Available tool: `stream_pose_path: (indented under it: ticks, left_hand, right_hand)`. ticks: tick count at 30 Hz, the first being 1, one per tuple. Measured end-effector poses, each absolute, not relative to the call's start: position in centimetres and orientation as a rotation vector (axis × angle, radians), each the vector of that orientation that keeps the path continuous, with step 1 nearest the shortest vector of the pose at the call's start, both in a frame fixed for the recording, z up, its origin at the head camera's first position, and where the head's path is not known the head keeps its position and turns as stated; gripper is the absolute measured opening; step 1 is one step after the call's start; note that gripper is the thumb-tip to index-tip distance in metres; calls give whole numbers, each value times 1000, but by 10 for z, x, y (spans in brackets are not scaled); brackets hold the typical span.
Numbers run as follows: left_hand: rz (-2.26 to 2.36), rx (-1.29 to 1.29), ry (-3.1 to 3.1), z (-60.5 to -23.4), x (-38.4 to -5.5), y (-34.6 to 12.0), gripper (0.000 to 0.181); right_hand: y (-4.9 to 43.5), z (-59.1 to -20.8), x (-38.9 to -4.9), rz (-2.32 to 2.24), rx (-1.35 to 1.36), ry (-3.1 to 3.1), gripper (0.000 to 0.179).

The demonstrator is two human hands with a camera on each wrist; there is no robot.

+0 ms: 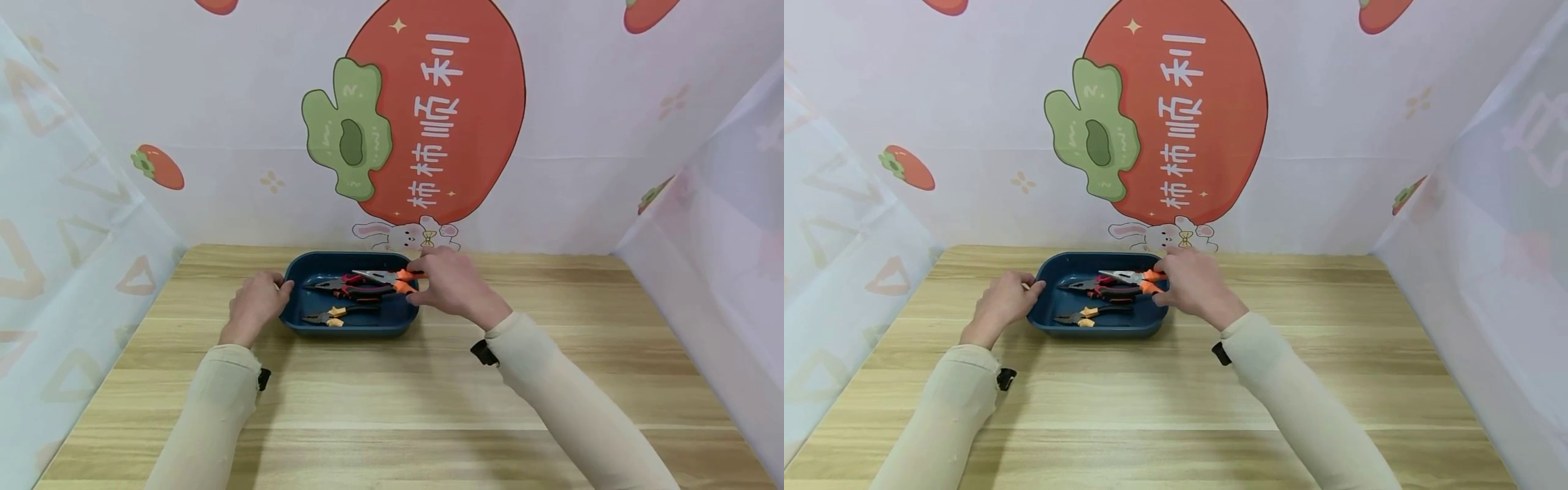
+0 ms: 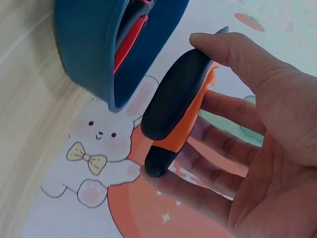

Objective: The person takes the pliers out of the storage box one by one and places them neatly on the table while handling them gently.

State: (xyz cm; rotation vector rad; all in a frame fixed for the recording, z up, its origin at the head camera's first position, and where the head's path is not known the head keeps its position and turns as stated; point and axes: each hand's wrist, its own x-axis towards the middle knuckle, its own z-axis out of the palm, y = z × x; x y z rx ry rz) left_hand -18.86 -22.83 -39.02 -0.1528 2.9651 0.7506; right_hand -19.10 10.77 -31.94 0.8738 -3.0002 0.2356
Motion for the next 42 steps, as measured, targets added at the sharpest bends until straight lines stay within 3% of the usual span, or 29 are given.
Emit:
stream_pose_path:
  ticks: [33,42]
  left_hand:
    - [752,-148,2960,-389,-188,-228,33]
    - [759,-147,2958,-391,-187,-228,32]
  right_hand:
    - [168,-345,-203,464,439,-3048,29]
    - [167,-363,-211,470,264,-3152,38]
